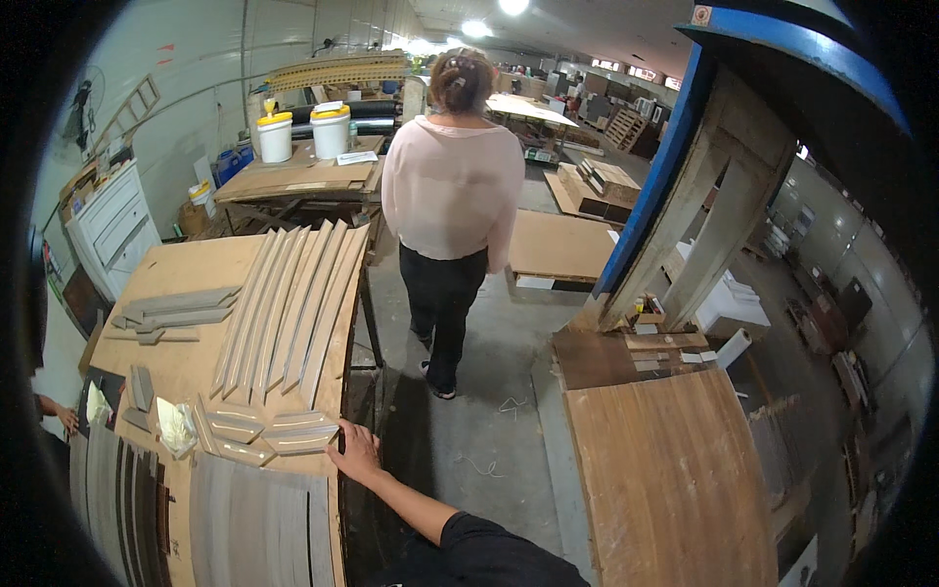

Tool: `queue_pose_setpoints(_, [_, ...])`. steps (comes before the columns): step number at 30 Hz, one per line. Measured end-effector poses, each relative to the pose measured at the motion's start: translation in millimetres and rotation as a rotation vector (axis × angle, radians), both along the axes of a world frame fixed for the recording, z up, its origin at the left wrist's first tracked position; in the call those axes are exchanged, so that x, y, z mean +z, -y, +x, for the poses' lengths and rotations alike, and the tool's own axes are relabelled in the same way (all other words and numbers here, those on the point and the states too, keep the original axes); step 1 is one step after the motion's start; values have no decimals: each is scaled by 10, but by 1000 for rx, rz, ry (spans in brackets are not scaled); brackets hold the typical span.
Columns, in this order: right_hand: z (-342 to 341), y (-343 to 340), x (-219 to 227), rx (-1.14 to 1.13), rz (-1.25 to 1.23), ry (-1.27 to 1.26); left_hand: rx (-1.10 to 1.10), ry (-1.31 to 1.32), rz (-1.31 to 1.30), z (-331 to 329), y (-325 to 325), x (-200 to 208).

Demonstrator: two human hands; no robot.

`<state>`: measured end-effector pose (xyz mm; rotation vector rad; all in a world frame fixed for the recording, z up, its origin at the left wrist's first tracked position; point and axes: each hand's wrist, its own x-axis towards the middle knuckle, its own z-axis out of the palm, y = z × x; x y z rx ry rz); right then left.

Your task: The person aligns wooden frame pieces onto wooden panels by hand and fastens them using a pneumatic nailer.

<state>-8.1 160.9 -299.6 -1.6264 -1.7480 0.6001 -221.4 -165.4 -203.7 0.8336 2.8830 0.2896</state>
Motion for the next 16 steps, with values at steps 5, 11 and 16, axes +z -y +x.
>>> queue_pose_setpoints(5, [-27, -234, -139, 78, 17, -16, 13, 30, 17, 147, -337, 60])
queue_pose_setpoints(11, [212, -542, -28, 101, 124, -274, -104, -283, 97, -361, -191, -1026])
queue_pose_setpoints(16, [153, -627, 0, 234, -113, -281, -49, -249, 133, -234, -69, -856])
